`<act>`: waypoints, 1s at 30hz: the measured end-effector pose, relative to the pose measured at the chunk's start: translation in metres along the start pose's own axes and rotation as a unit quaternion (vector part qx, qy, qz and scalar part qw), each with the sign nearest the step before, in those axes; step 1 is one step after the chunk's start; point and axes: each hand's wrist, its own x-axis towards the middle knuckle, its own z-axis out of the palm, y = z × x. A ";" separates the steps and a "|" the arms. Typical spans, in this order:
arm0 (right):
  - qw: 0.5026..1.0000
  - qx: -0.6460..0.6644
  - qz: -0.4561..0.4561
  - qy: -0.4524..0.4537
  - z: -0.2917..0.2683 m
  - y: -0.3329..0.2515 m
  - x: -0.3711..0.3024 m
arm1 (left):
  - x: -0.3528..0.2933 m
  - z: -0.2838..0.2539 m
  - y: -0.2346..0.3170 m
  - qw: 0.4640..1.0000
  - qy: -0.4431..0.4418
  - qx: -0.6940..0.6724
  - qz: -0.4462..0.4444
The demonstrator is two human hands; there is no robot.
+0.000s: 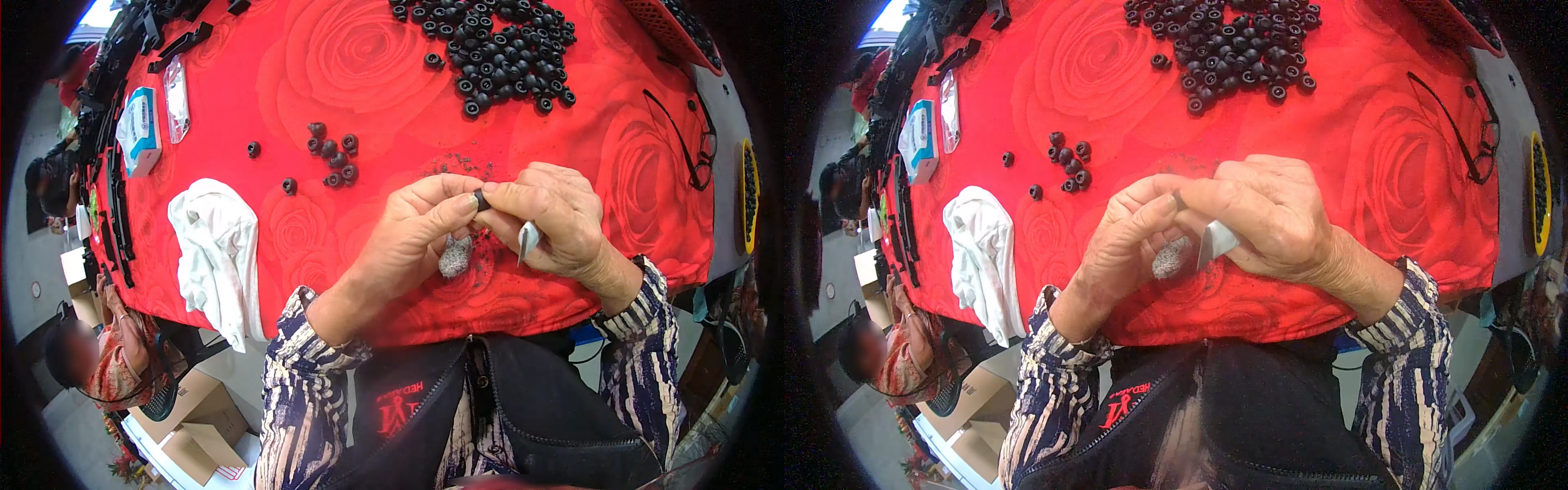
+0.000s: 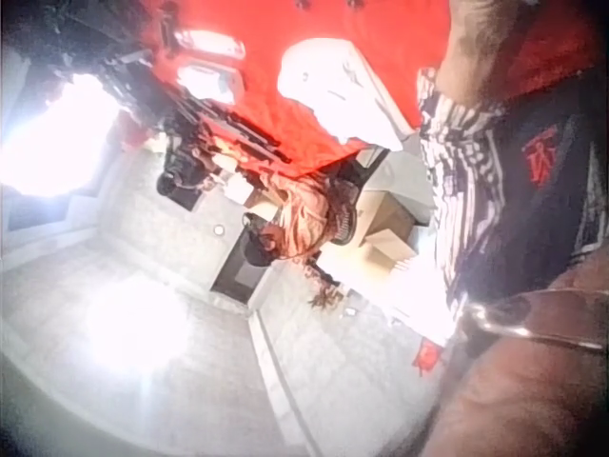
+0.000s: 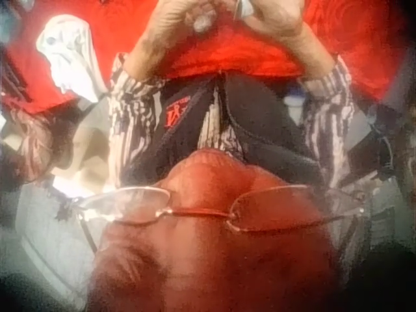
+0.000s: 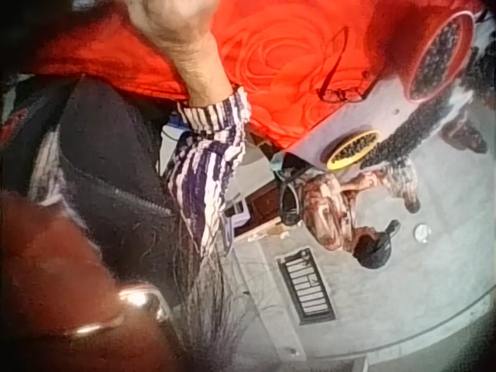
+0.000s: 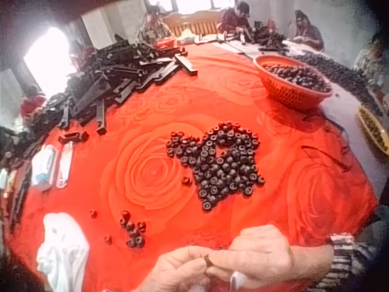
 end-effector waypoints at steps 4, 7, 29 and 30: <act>0.994 0.076 0.075 -0.010 -0.003 -0.001 0.011 | -0.002 -0.001 0.000 0.999 0.000 0.034 0.037; 0.939 0.203 0.267 -0.078 -0.017 -0.003 0.014 | -0.004 -0.001 0.004 0.996 0.001 0.063 0.070; 0.964 0.153 0.180 -0.119 -0.012 0.008 0.010 | -0.005 0.005 0.008 0.991 0.038 0.122 0.043; 0.964 0.153 0.181 -0.119 -0.012 0.008 0.010 | -0.005 0.005 0.008 0.990 0.042 0.124 0.049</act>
